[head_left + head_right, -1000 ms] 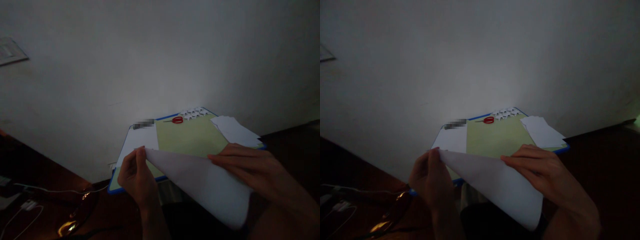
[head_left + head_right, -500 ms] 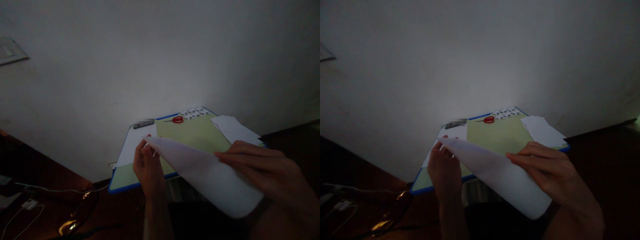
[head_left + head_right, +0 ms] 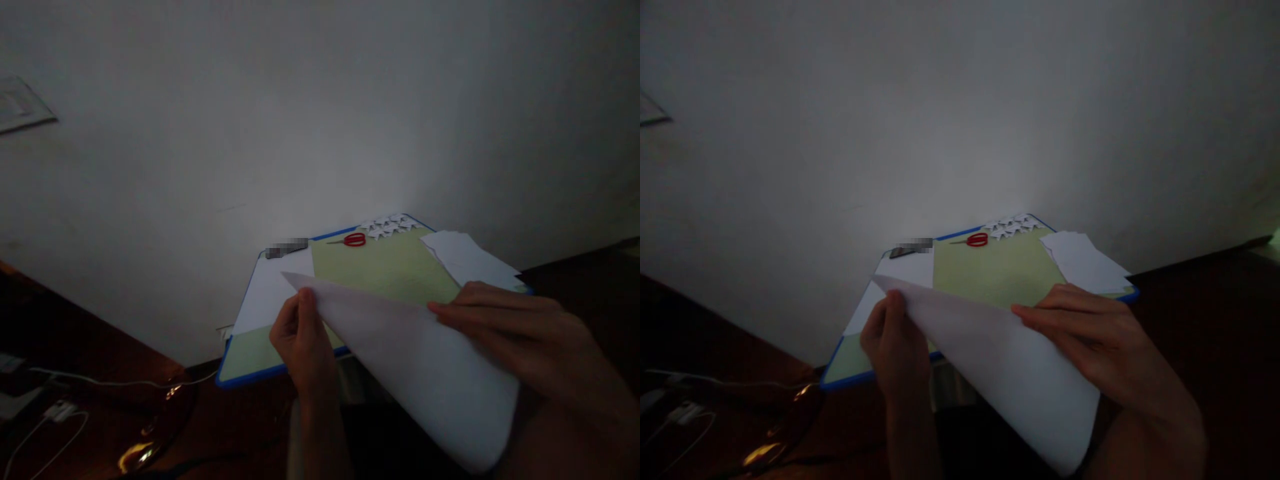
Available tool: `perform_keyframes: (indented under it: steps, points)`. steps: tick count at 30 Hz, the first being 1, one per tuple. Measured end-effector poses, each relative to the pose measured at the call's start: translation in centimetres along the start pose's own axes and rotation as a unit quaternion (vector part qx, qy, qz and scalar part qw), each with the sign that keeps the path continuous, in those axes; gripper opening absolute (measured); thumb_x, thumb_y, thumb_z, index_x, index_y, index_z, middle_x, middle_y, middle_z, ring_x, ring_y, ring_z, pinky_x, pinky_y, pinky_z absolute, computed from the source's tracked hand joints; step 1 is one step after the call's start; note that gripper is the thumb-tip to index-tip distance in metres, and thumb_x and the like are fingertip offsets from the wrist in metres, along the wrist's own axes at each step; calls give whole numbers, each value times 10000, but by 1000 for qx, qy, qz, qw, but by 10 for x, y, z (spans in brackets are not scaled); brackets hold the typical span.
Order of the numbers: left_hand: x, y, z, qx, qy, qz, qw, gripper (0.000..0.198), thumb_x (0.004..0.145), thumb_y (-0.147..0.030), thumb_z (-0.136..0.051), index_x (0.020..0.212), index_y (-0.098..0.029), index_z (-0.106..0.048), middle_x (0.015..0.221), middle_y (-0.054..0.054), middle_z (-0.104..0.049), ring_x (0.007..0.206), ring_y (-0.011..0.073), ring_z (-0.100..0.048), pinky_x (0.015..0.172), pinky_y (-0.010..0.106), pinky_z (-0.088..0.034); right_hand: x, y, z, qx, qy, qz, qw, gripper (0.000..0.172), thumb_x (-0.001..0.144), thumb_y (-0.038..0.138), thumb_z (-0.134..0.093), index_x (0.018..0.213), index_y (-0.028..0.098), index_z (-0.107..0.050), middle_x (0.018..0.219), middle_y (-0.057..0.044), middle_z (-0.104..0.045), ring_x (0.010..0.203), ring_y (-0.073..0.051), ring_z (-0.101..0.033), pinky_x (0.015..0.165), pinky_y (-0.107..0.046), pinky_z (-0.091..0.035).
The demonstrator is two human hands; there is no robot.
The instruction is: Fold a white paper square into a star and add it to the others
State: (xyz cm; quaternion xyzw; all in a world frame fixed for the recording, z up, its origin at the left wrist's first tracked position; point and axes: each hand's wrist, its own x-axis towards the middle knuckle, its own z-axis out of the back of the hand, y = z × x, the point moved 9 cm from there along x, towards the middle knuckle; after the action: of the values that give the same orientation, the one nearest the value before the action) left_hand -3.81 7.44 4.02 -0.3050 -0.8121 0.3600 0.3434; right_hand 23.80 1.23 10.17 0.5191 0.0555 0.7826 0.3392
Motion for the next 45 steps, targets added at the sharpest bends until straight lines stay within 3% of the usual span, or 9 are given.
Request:
perform_keyframes:
  steps: [8,18,25,29,33,40,45]
  points:
    - [-9,-11,6,60,-56,-54,995,426,857,-488,-829,620,-164,-686,575,-49,-475,544,83,-369,496,205,-334,2,0,-3,7,20,6,1000,249,988,230,-669,1124,343,-845,893,-14,-817,757,-171,-771,625,-244,-615]
    - [-11,-16,13,128,-81,-60,987,383,842,-523,-845,705,-176,-761,605,-32,-607,559,102,-497,522,216,-420,5,1,-6,17,42,5,999,251,978,215,-671,1104,353,-840,902,-6,-818,774,-168,-780,633,-235,-623]
    - [-6,-11,14,100,-50,-68,991,422,857,-533,-836,684,-165,-722,618,-35,-573,588,93,-485,558,203,-420,2,0,-4,-3,1,-16,1000,299,965,150,-660,1106,340,-845,966,-10,-839,825,-167,-801,648,-219,-634]
    - [1,1,1,23,29,-9,999,501,839,-606,-820,665,-156,-684,629,-33,-549,600,91,-469,555,195,-404,-2,-1,-1,-11,-35,5,999,314,967,164,-669,1112,382,-842,943,24,-839,794,-166,-797,661,-232,-651]
    - [5,14,-8,5,102,41,994,378,814,-523,-869,754,-163,-767,667,-20,-619,626,96,-512,581,196,-433,-7,-7,1,-29,-55,-1,998,407,949,120,-678,1175,429,-815,994,54,-841,825,-170,-800,669,-242,-659]
    - [4,11,4,52,69,-6,996,259,803,-419,-896,775,-173,-818,716,10,-737,654,117,-616,631,217,-505,-6,-7,1,-38,-52,12,998,372,956,143,-681,1167,416,-821,987,50,-845,809,-177,-804,673,-250,-663]
    - [-2,4,6,68,32,-23,997,283,807,-409,-889,690,-174,-785,643,-12,-690,603,107,-584,603,215,-492,-7,-6,0,-35,-50,17,998,380,953,129,-668,1147,414,-827,972,53,-847,799,-172,-803,656,-243,-656]
